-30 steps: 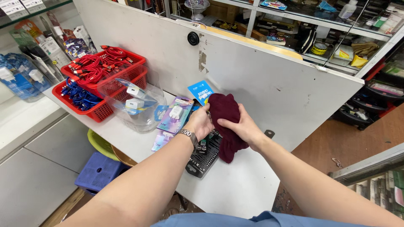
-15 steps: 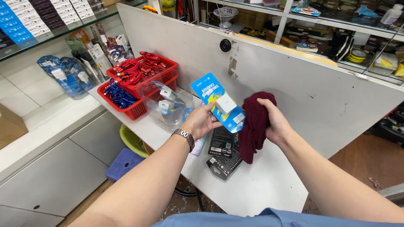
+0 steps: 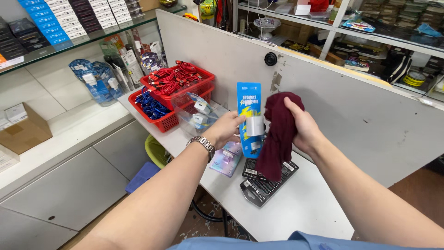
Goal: The person wipes a white countertop with a maroon cloth, then picks up several packaged phone chargers and wipes each package individually. The person places the cleaned packages into a clear plastic container on the counter.
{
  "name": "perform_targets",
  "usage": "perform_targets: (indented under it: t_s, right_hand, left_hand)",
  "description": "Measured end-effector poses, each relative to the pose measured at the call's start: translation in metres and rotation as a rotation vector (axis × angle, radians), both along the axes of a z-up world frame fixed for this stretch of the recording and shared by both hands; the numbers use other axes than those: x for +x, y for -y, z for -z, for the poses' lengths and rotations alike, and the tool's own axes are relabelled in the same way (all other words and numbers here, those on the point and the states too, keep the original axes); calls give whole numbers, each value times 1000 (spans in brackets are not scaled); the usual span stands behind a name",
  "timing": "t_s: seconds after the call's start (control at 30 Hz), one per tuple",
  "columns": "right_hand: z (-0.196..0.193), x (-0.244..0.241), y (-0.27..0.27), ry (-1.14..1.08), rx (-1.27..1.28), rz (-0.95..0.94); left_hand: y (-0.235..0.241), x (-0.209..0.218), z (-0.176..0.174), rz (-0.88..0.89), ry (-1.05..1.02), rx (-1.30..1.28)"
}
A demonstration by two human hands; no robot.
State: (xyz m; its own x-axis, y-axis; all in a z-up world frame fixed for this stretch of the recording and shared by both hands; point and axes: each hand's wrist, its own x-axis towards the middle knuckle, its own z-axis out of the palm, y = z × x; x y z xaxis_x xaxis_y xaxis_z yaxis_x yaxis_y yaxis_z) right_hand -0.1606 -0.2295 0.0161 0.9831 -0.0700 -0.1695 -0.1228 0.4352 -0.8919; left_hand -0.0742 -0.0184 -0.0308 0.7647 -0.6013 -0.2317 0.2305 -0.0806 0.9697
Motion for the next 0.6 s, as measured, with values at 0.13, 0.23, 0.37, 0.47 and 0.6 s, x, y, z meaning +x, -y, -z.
perform_targets:
  t_s: [0.13,0.23,0.37,0.47,0.6]
  right_hand:
    - [-4,14,-32,10,-362,-108]
    - [2,20,-40,125,-335,47]
    - [13,18,-23,-47,-189,97]
    - [13,14,-11,-98,-154,-1]
    - [-2,15,-15,-110,-184,-127]
  left_hand:
    - [12,-10,1,4,121,85]
    - [12,-9,0,47,108,62]
    - [-7,-1,-7,170,-63,-20]
    - [-24,3,-11,181,-209,-177]
    - [-16,5,-7,-62,-92,-114]
